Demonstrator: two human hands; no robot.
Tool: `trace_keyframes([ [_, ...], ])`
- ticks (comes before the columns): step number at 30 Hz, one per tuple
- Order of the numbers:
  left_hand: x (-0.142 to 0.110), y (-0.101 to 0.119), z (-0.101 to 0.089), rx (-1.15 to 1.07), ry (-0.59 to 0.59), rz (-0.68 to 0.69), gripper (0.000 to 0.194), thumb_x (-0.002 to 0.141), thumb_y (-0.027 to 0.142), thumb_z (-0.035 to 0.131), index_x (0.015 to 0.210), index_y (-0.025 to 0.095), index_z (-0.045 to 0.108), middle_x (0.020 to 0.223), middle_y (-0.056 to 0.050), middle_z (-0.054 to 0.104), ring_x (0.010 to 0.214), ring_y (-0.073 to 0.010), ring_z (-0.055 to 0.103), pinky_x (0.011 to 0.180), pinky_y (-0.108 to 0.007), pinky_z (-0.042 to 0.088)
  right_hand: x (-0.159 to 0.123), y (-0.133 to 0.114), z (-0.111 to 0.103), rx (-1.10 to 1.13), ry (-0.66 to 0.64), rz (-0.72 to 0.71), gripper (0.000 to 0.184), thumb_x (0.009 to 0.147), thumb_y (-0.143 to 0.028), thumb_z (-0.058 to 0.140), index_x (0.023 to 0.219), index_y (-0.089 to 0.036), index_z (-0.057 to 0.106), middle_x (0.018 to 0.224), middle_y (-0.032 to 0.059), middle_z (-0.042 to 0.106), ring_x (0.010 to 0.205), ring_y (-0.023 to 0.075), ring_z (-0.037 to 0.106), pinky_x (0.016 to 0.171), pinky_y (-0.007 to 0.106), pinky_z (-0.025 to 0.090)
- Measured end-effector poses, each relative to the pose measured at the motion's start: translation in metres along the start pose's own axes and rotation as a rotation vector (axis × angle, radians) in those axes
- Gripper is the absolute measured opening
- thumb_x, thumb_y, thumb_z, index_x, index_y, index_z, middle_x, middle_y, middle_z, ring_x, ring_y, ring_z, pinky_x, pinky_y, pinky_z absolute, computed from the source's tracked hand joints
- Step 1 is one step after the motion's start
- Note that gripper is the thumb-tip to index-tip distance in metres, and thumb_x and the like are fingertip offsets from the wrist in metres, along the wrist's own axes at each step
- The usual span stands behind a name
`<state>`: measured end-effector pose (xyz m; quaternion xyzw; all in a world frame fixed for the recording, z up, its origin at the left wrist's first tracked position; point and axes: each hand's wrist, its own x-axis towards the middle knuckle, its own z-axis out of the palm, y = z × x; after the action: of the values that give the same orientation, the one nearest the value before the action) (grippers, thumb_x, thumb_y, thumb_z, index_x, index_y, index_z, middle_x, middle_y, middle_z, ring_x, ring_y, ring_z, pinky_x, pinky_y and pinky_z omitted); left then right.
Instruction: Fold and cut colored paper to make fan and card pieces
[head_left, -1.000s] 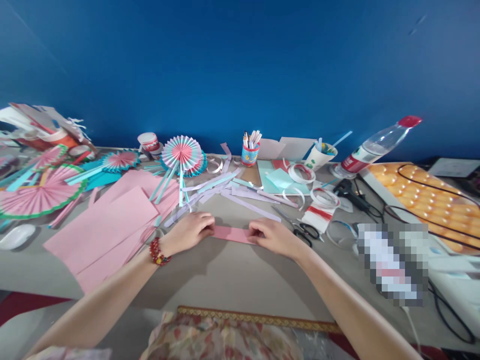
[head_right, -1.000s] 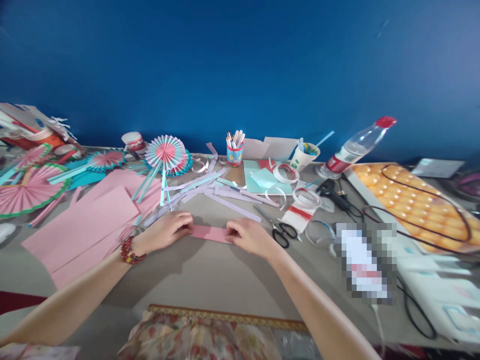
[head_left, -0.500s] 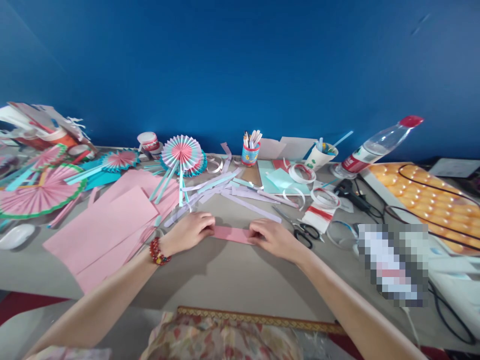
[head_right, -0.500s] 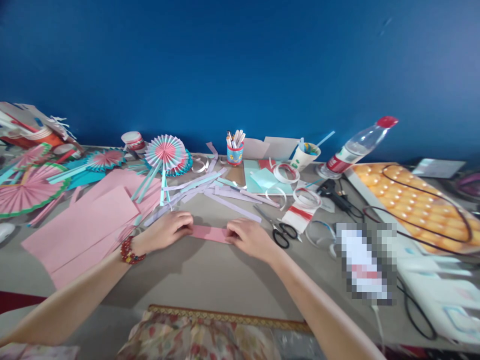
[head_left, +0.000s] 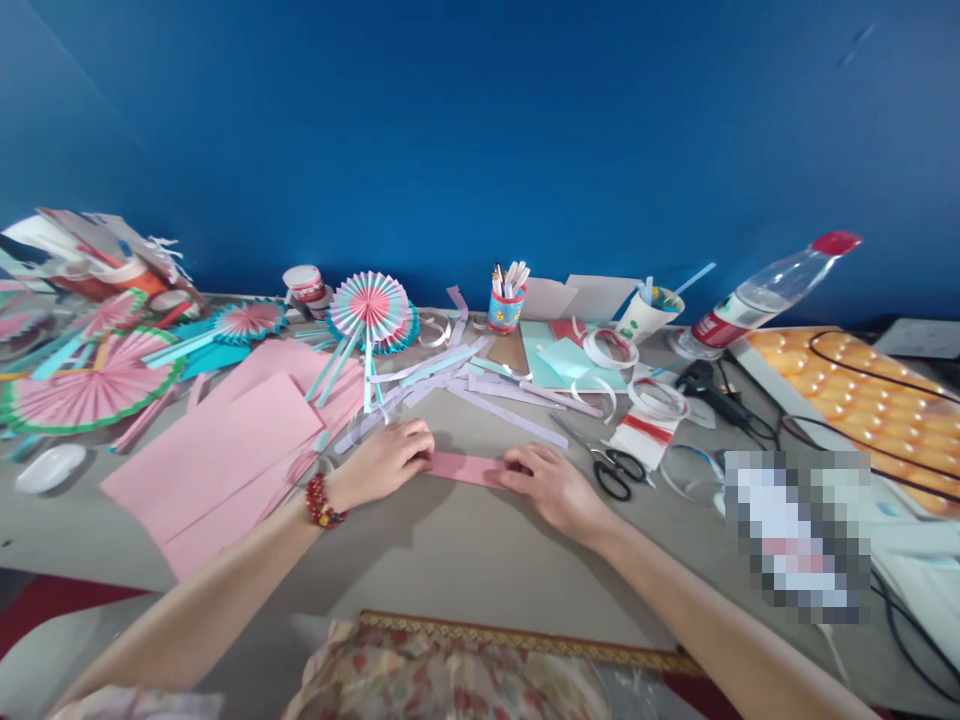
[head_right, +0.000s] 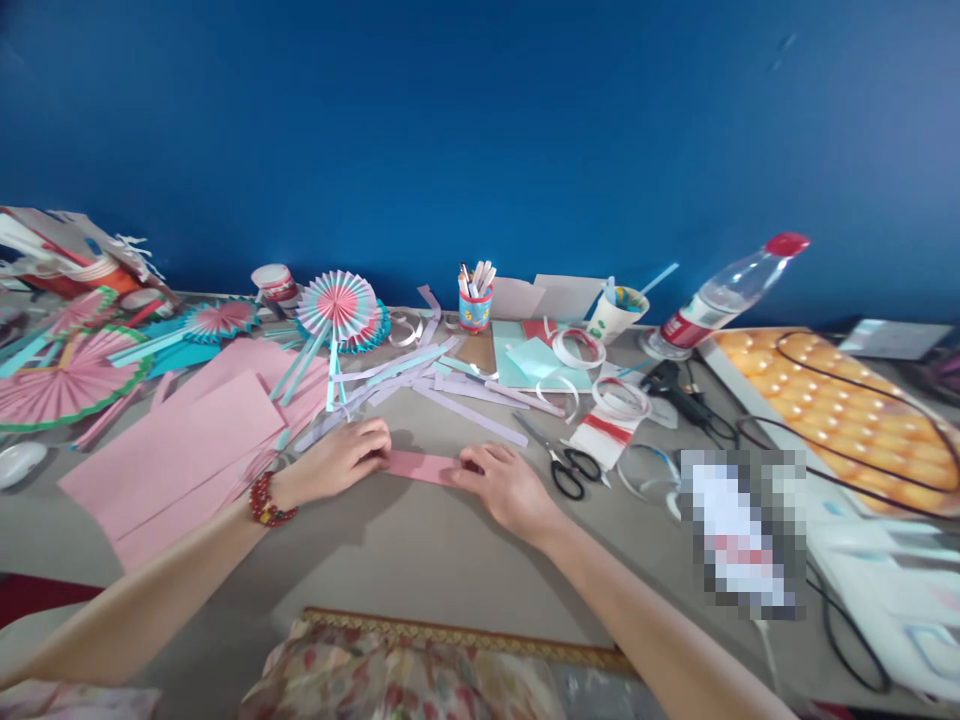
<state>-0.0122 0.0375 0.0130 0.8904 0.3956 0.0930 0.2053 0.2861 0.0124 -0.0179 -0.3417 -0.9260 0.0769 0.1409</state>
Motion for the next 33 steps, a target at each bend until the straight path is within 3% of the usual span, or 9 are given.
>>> trace_keyframes([
  [5, -0.001, -0.003, -0.002, -0.055, 0.02, -0.008, 0.009, 0.094, 0.02, 0.051, 0.089, 0.019, 0.059, 0.095, -0.002, 0.058, 0.083, -0.0159, 0.059, 0.076, -0.028, 0.043, 0.0, -0.001, -0.003, -0.087, -0.065, -0.074, 0.047, 0.097, -0.016, 0.042, 0.137, -0.04, 0.05, 0.111, 0.0061, 0.06, 0.093, 0.0206, 0.051, 0.083, 0.035, 0.037],
  [8, -0.002, 0.01, -0.002, 0.01, 0.054, -0.022, 0.012, 0.095, 0.019, 0.047, 0.094, 0.02, 0.06, 0.097, -0.003, 0.061, 0.089, -0.0177, 0.059, 0.081, -0.03, 0.045, 0.001, -0.002, -0.005, -0.101, -0.105, -0.079, 0.047, 0.097, -0.018, 0.045, 0.139, -0.039, 0.048, 0.109, 0.0065, 0.06, 0.091, 0.0203, 0.05, 0.082, 0.035, 0.037],
  [10, -0.005, 0.025, 0.003, 0.146, 0.093, -0.01, 0.02, 0.097, 0.022, 0.045, 0.109, 0.02, 0.06, 0.11, -0.006, 0.063, 0.106, -0.0226, 0.057, 0.094, -0.038, 0.041, 0.002, -0.002, -0.007, -0.112, -0.119, -0.09, 0.046, 0.096, -0.019, 0.047, 0.138, -0.039, 0.049, 0.108, 0.0063, 0.06, 0.09, 0.0199, 0.05, 0.081, 0.034, 0.037],
  [14, -0.015, 0.047, 0.025, 0.232, -0.012, 0.237, 0.07, 0.094, 0.057, 0.045, 0.148, 0.015, 0.031, 0.149, -0.016, 0.04, 0.14, -0.0294, 0.032, 0.116, -0.046, 0.021, 0.003, -0.003, -0.008, -0.107, -0.109, -0.085, 0.041, 0.095, -0.02, 0.05, 0.133, -0.036, 0.055, 0.112, 0.0067, 0.061, 0.096, 0.0205, 0.051, 0.083, 0.033, 0.038],
  [16, -0.02, 0.047, 0.035, 0.221, -0.04, 0.238, 0.092, 0.087, 0.068, 0.045, 0.153, 0.011, 0.017, 0.155, -0.019, 0.03, 0.144, -0.0315, 0.025, 0.117, -0.046, 0.019, 0.002, -0.005, -0.008, -0.092, -0.096, -0.067, 0.04, 0.094, -0.019, 0.051, 0.13, -0.036, 0.057, 0.111, 0.0063, 0.062, 0.096, 0.0207, 0.052, 0.083, 0.034, 0.039],
  [18, -0.023, 0.044, 0.04, 0.196, -0.051, 0.231, 0.099, 0.085, 0.073, 0.044, 0.154, 0.01, 0.01, 0.157, -0.02, 0.022, 0.146, -0.0328, 0.02, 0.118, -0.048, 0.018, 0.0, -0.007, -0.006, -0.074, -0.059, -0.033, 0.041, 0.094, -0.017, 0.049, 0.128, -0.037, 0.058, 0.108, 0.0055, 0.063, 0.094, 0.0203, 0.054, 0.083, 0.034, 0.041],
  [25, -0.024, 0.04, 0.038, 0.099, -0.084, 0.242, 0.103, 0.082, 0.075, 0.046, 0.155, 0.014, 0.008, 0.159, -0.019, 0.015, 0.147, -0.0347, 0.016, 0.118, -0.053, 0.016, -0.011, -0.007, -0.002, 0.053, 0.102, 0.291, 0.034, 0.094, -0.03, 0.053, 0.127, -0.022, 0.054, 0.117, 0.0104, 0.062, 0.108, 0.0266, 0.054, 0.094, 0.044, 0.043],
  [29, -0.025, 0.039, 0.03, -0.001, -0.096, 0.227, 0.097, 0.085, 0.068, 0.05, 0.155, 0.017, 0.006, 0.16, -0.016, 0.015, 0.147, -0.0326, 0.016, 0.119, -0.052, 0.014, -0.011, -0.005, -0.005, 0.074, 0.077, 0.323, 0.036, 0.093, -0.032, 0.056, 0.128, -0.024, 0.054, 0.119, 0.0091, 0.061, 0.109, 0.0262, 0.054, 0.095, 0.044, 0.043],
  [33, -0.027, 0.033, 0.014, -0.2, -0.104, 0.126, 0.074, 0.099, 0.048, 0.037, 0.155, 0.021, -0.003, 0.161, -0.012, 0.012, 0.147, -0.0236, 0.018, 0.119, -0.046, 0.021, -0.01, -0.004, -0.006, 0.11, 0.072, 0.297, 0.025, 0.094, -0.031, 0.055, 0.117, -0.025, 0.06, 0.111, 0.0076, 0.061, 0.102, 0.0242, 0.055, 0.091, 0.041, 0.044],
])
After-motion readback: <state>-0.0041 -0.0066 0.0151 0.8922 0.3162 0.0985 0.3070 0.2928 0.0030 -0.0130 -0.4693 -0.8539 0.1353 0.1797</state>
